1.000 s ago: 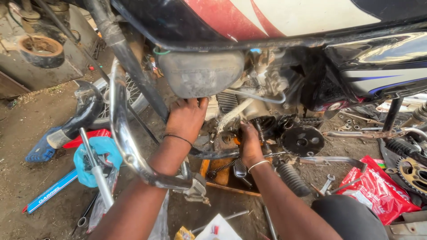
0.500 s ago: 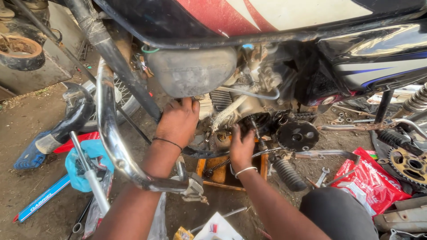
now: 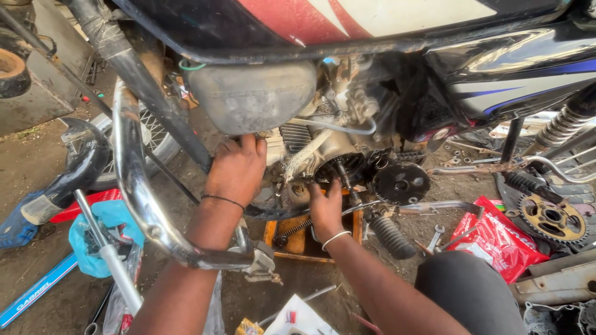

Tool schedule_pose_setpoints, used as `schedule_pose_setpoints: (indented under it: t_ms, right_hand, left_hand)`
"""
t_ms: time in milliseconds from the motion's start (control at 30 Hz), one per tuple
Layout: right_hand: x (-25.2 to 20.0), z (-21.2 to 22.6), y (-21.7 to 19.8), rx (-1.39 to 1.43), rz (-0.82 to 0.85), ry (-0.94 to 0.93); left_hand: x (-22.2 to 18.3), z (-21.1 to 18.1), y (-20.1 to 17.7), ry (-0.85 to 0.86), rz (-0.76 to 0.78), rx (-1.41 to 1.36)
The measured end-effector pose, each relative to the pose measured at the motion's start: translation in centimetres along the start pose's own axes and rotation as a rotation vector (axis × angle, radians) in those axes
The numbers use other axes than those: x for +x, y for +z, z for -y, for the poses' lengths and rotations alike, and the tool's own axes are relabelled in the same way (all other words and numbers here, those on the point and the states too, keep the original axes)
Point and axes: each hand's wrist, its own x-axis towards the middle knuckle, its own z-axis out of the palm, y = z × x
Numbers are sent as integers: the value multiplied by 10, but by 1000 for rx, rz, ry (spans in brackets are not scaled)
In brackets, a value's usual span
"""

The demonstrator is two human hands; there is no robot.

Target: Repair and adjust the motorcycle engine and drive sprocket assembly.

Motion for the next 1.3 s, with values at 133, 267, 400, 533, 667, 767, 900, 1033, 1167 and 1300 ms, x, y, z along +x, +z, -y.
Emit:
schedule_pose_setpoints:
  t_ms: [133, 267, 400, 533, 667, 767, 900, 1033, 1167, 1300]
  right_hand:
    - [-19, 33, 2, 263, -38, 175]
    - [-25, 36, 2, 251, -29, 117]
    - [-12, 59, -25, 437, 104, 94]
    - [-2, 39, -17, 79, 99, 135]
    - [26, 15, -14, 61, 47, -89]
    - [19, 4, -8, 142, 47, -63]
    - [8, -3, -1, 72, -38, -62]
    - [5, 6, -4, 92, -34, -20]
    - [-17, 42, -3, 78, -74, 54]
    - [-7, 31, -4, 230, -32, -66]
  left_hand:
    - [1, 0, 1, -3, 3, 2]
    - [2, 3, 3, 31, 25, 45]
    - [2, 2, -13, 55, 46, 4]
    - [-2, -3, 11, 17, -63, 42]
    - [7, -3, 15, -52, -108, 3]
    - [4, -2, 14, -43, -102, 23]
    - [2, -3, 18, -18, -43, 55]
    - [2, -2, 13, -32, -55, 12]
    - [3, -1, 10, -14, -8, 60]
    - [4, -2, 8, -6, -4, 81]
